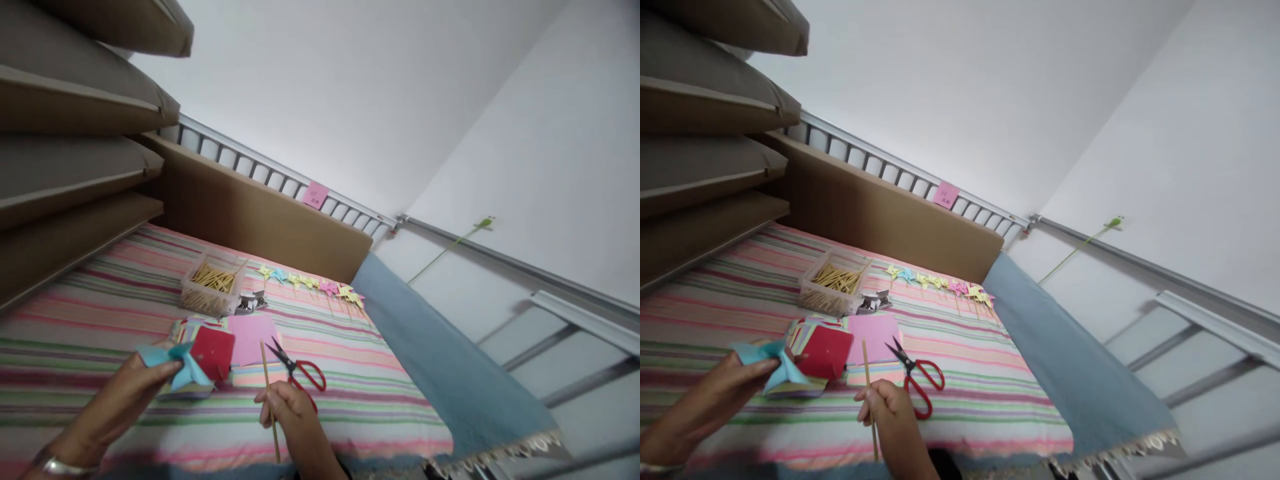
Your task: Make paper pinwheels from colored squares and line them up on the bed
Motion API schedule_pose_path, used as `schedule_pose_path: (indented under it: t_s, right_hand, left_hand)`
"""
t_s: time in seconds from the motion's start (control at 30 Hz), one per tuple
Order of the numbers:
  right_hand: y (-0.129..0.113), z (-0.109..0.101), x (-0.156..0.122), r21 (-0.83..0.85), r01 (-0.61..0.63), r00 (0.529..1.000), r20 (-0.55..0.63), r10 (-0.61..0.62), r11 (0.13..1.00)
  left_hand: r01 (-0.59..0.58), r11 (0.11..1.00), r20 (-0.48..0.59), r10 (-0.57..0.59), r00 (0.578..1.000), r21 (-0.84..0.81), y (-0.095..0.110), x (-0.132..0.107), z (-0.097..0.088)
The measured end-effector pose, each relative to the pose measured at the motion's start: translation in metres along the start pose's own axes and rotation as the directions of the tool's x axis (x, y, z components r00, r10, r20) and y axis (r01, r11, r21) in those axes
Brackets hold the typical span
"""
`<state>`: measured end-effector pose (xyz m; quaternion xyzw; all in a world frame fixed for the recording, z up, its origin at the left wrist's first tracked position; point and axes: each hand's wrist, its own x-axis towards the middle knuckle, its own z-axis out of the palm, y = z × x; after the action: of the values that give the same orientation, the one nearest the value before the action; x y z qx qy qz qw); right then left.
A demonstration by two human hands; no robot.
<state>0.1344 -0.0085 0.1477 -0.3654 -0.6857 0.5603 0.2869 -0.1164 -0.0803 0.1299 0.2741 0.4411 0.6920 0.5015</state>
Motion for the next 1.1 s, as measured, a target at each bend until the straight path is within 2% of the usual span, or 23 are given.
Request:
schedule_pose_path:
  t_s: [0.1, 0.17, 0.27, 0.37, 0.47, 0.57, 0.7, 0.77, 0.97, 1.1]
  right_hand:
    - [-0.005, -0.003, -0.023, 0.017, -0.006, 1.000, 0.001, 0.006, 1.000]
    - [-0.012, -0.003, -0.036, -0.025, 0.039, 0.999, 0.001, -0.039, 0.999]
    - [-0.026, -0.004, -0.056, -0.062, 0.102, 0.994, 0.036, -0.100, 0.993]
    - [-0.040, -0.006, -0.073, -0.105, 0.138, 0.990, 0.055, -0.133, 0.985]
    - [-0.050, -0.008, -0.088, -0.172, 0.210, 0.978, 0.047, -0.205, 0.963]
    - [-0.058, -0.011, -0.099, -0.207, 0.260, 0.965, 0.045, -0.257, 0.943]
    - [-0.062, -0.016, -0.108, -0.203, 0.257, 0.966, 0.057, -0.251, 0.945]
    - [-0.062, -0.019, -0.111, -0.180, 0.243, 0.970, 0.062, -0.235, 0.953]
    - [-0.061, -0.024, -0.113, -0.146, 0.218, 0.976, 0.047, -0.213, 0.965]
    - [-0.061, -0.024, -0.113, -0.137, 0.199, 0.979, 0.068, -0.191, 0.970]
  left_hand:
    - [-0.084, 0.986, 0.099, 0.070, 0.993, 0.145, -0.017, -0.040, 0.023]
    - [-0.161, 0.961, 0.203, 0.116, 0.972, 0.223, -0.020, -0.065, 0.037]
    - [-0.301, 0.917, 0.341, 0.204, 0.918, 0.262, -0.006, -0.096, 0.055]
    - [-0.412, 0.853, 0.396, 0.274, 0.876, 0.320, 0.016, -0.119, 0.071]
    - [-0.508, 0.767, 0.405, 0.351, 0.844, 0.393, 0.029, -0.133, 0.082]
    - [-0.584, 0.690, 0.398, 0.436, 0.807, 0.428, 0.031, -0.141, 0.089]
    - [-0.617, 0.647, 0.380, 0.487, 0.786, 0.448, 0.031, -0.146, 0.100]
    - [-0.610, 0.645, 0.356, 0.496, 0.792, 0.460, 0.031, -0.148, 0.105]
    - [-0.499, 0.705, 0.198, 0.468, 0.861, 0.504, 0.027, -0.153, 0.113]
    - [-0.489, 0.725, 0.172, 0.469, 0.866, 0.486, 0.025, -0.152, 0.115]
